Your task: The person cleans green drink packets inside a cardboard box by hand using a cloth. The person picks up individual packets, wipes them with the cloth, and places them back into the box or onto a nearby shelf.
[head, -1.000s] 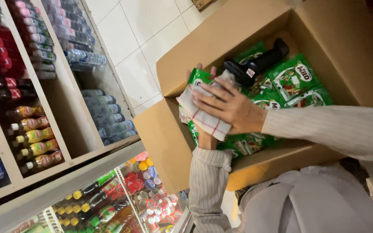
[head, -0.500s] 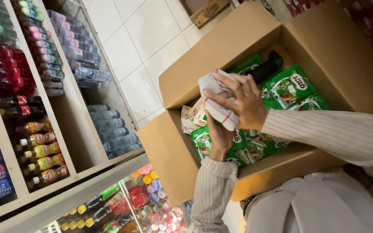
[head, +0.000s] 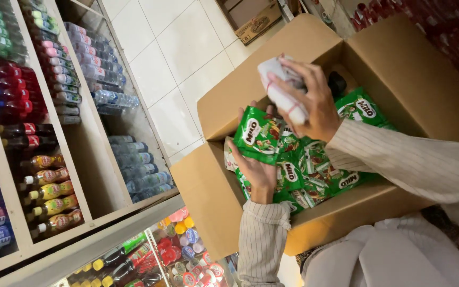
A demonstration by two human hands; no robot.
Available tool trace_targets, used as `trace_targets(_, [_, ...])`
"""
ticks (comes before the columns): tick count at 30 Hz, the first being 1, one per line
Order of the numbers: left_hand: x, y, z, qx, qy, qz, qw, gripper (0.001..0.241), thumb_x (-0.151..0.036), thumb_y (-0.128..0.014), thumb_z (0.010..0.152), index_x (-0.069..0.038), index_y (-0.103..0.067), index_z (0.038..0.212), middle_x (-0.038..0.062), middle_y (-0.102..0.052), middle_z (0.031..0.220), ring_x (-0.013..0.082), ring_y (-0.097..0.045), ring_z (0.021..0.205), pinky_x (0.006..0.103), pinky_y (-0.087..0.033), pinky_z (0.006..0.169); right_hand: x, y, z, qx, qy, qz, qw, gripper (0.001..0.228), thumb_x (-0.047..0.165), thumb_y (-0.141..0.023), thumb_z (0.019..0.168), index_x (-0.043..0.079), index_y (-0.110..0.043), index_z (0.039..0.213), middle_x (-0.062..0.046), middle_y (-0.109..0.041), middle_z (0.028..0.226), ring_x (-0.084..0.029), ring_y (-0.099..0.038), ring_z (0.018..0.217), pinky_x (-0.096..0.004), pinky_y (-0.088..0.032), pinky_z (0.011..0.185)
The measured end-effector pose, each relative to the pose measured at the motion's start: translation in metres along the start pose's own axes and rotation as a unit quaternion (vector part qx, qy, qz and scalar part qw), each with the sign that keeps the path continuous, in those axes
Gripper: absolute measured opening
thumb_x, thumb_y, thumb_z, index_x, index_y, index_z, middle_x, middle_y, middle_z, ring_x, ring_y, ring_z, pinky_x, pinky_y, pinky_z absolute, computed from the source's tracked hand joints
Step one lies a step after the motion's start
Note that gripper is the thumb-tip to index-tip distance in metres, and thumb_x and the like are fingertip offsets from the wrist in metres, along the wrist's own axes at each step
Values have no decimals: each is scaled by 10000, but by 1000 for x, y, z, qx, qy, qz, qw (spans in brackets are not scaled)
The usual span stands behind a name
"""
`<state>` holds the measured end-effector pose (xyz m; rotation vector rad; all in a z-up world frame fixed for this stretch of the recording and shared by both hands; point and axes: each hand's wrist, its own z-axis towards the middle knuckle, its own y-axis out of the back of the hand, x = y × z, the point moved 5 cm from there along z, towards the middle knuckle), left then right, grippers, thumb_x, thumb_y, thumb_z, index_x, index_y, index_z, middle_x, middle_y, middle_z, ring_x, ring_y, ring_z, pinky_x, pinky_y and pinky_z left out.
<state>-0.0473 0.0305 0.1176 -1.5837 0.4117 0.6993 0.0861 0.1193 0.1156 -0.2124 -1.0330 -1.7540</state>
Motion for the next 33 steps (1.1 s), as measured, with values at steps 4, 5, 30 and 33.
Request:
trace_targets(4, [-2, 13, 0, -68, -16, 19, 997, 755, -564, -302, 1084, -71, -255, 1654, 149, -323, 1682, 315, -405, 1483, 465, -304, 1258, 28, -2, -11, -32, 117, 32, 992, 581, 309, -799, 930, 195, -595, 1461, -124, -454, 1529, -365, -449, 1414, -506, -383, 1185])
trace_targets(5, [-1, 18, -1, -99, -12, 23, 995, 770, -572, -301, 1077, -66, -260, 1654, 157, -324, 1679, 302, -384, 1511, 468, -293, 1280, 41, -3, -14, -22, 177, 45, 983, 540, 341, -797, 936, 220, -611, 1429, -74, -472, 1513, -341, -452, 1424, -492, -340, 1186])
trace_targets(30, [68, 82, -13, -121, 87, -29, 988, 774, -628, -274, 1025, -116, -315, 1604, 60, -440, 1603, 243, -433, 1475, 443, -322, 1234, 45, -8, -4, 109, 187, -15, 976, 638, 398, -731, 912, 169, -587, 1490, -88, -486, 1586, -351, -446, 1461, -536, -323, 1240])
trace_targets(33, [79, 86, -8, -88, 60, -9, 994, 744, -604, -311, 1064, -84, -346, 1594, 105, -466, 1572, 267, -463, 1446, 468, -347, 1235, 45, -7, -1, 123, 185, -13, 975, 634, 354, -724, 900, 161, -587, 1489, -95, -485, 1587, -376, -438, 1458, -540, -316, 1244])
